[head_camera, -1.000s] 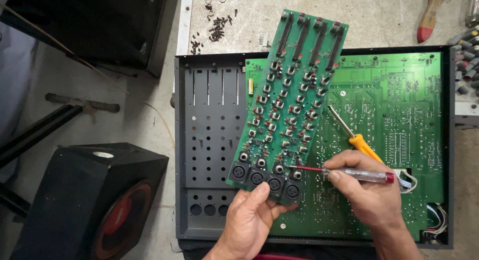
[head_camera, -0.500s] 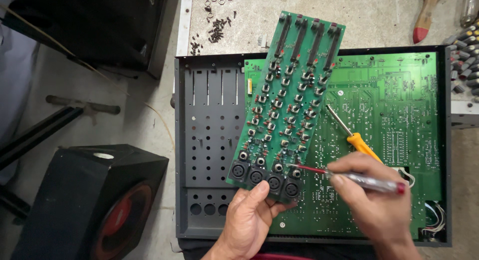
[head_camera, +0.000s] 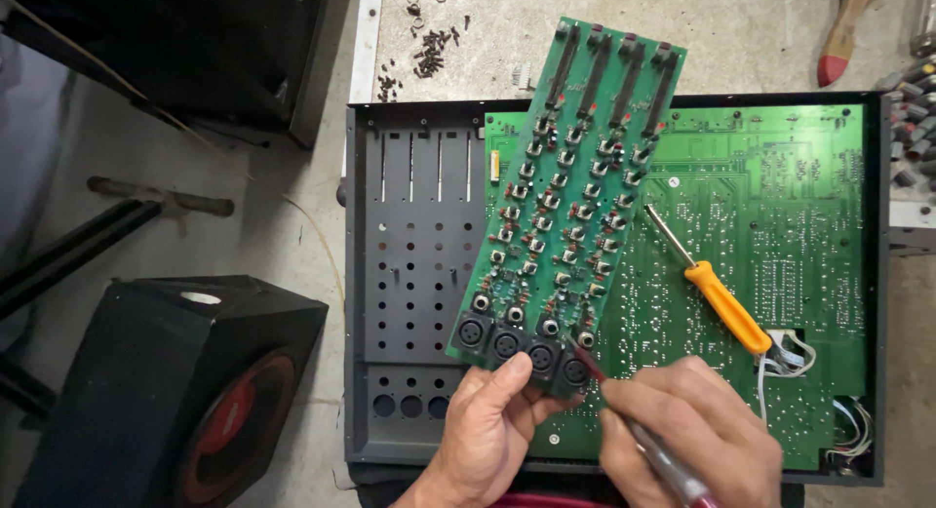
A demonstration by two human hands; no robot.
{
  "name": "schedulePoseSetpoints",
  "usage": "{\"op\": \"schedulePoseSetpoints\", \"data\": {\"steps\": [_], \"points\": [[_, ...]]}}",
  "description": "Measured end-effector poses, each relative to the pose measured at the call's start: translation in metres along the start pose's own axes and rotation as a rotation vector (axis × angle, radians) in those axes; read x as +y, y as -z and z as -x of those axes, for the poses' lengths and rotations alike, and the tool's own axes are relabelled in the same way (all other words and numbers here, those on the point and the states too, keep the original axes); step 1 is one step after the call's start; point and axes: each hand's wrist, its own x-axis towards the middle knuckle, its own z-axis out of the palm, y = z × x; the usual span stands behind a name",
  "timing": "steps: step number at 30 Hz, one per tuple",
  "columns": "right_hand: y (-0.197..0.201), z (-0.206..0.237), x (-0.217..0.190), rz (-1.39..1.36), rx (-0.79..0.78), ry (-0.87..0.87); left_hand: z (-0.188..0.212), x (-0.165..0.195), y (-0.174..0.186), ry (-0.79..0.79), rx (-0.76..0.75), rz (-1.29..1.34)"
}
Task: The person works on the circuit board of an opened audio mixer, using a screwdriver to unscrew and reposition XLR connector jacks on a green input board. They hold the board steady with one hand while turning the screwdriver with the other, working on the connectors one at a time across the clip.
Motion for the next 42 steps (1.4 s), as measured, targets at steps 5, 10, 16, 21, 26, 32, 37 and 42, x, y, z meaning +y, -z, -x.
{"op": "schedulePoseSetpoints", "data": {"steps": [5, 10, 16, 21, 26, 32, 37, 42], "points": [[-0.003, -0.005, 0.003, 0.047, -0.060, 0.081, 0.000, 0.000, 0.001, 0.002, -0.006, -0.003], [-0.003, -0.007, 0.005, 0.069, -0.091, 0.103, 0.000, 0.001, 0.000, 0.008, 0.005, -0.003], [0.001, -0.011, 0.007, 0.042, -0.141, 0.111, 0.000, 0.002, -0.001, 0.007, 0.001, -0.007], [0.002, -0.013, 0.004, 0.057, -0.195, 0.110, 0.000, 0.001, 0.000, 0.011, -0.002, -0.004], [0.001, -0.017, 0.004, 0.063, -0.267, 0.124, -0.001, 0.001, 0.001, 0.029, 0.009, 0.009], [0.000, -0.016, 0.001, 0.078, -0.215, 0.045, -0.001, 0.001, 0.001, 0.008, -0.015, -0.003], [-0.001, -0.009, -0.002, 0.070, -0.097, -0.094, -0.001, 0.000, 0.000, 0.005, 0.014, -0.017], [-0.004, -0.010, -0.001, 0.074, -0.061, -0.098, -0.002, -0.001, 0.001, 0.005, -0.003, -0.017]]}}
